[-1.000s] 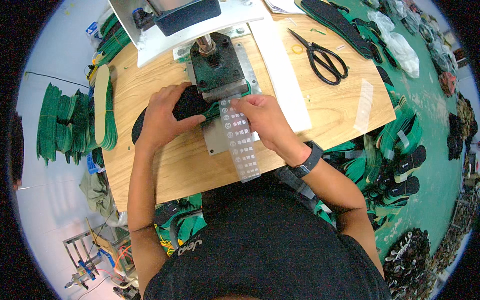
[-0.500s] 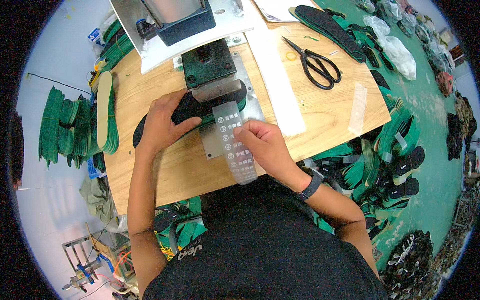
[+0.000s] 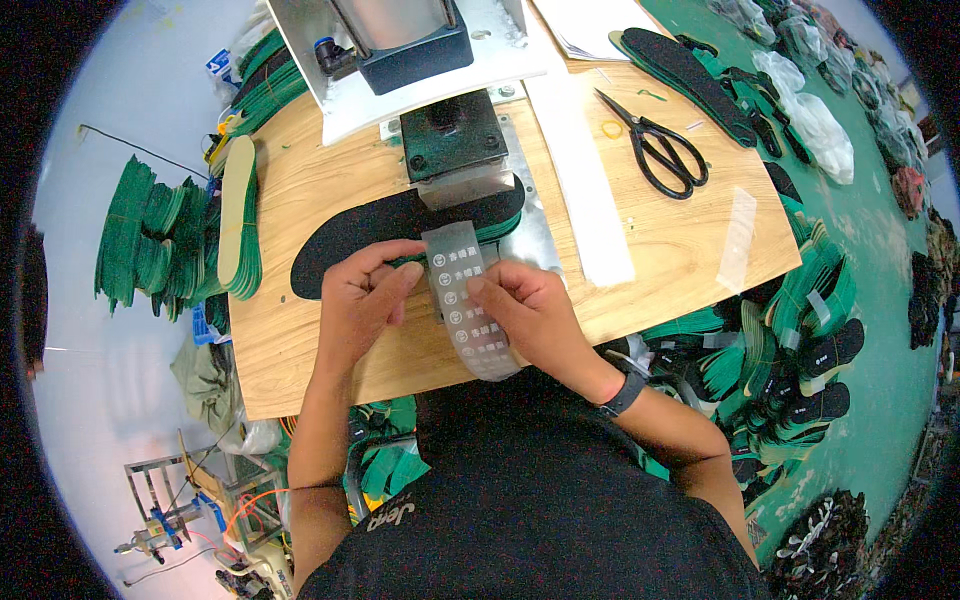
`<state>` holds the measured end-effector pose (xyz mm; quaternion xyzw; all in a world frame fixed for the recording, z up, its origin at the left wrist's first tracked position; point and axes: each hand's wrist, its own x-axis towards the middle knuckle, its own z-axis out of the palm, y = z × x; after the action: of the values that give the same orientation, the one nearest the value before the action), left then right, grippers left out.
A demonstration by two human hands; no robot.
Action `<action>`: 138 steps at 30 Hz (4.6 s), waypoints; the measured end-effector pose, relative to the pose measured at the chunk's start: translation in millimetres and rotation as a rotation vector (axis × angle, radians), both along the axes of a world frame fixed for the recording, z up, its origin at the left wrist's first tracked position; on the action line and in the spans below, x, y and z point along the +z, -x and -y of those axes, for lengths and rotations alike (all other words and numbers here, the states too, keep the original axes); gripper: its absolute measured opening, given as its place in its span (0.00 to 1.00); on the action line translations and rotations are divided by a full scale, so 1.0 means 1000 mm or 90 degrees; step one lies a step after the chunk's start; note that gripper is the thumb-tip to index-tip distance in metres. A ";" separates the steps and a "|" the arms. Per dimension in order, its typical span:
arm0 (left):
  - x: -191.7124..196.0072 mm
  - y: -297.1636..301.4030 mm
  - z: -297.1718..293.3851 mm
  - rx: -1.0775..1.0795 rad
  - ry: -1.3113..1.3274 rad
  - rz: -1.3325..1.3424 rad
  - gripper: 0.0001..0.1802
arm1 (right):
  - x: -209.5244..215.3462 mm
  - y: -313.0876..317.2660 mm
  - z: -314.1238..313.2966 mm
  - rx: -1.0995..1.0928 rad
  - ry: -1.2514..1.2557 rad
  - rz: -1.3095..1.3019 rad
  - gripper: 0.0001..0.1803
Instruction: The person stacks green insoles, secures them with a rubber band, and uses scissors to cut a label from a strip before applying it to a black insole.
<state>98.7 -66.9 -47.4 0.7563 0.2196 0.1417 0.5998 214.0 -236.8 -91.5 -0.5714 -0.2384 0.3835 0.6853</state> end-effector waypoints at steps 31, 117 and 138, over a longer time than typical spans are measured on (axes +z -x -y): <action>-0.019 0.023 0.032 0.108 0.207 0.189 0.04 | 0.009 0.013 -0.004 0.156 -0.045 0.044 0.11; -0.029 -0.035 -0.055 -0.044 -0.609 0.082 0.10 | 0.004 -0.057 0.024 -0.330 -0.101 -0.097 0.09; -0.027 -0.023 -0.069 0.079 -0.167 0.142 0.10 | 0.002 -0.051 -0.024 -0.084 0.066 -0.089 0.14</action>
<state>122.1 2.1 -74.5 0.7927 0.1774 0.2893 0.5064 264.8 -212.7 -89.2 -0.5926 -0.1315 0.3880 0.6935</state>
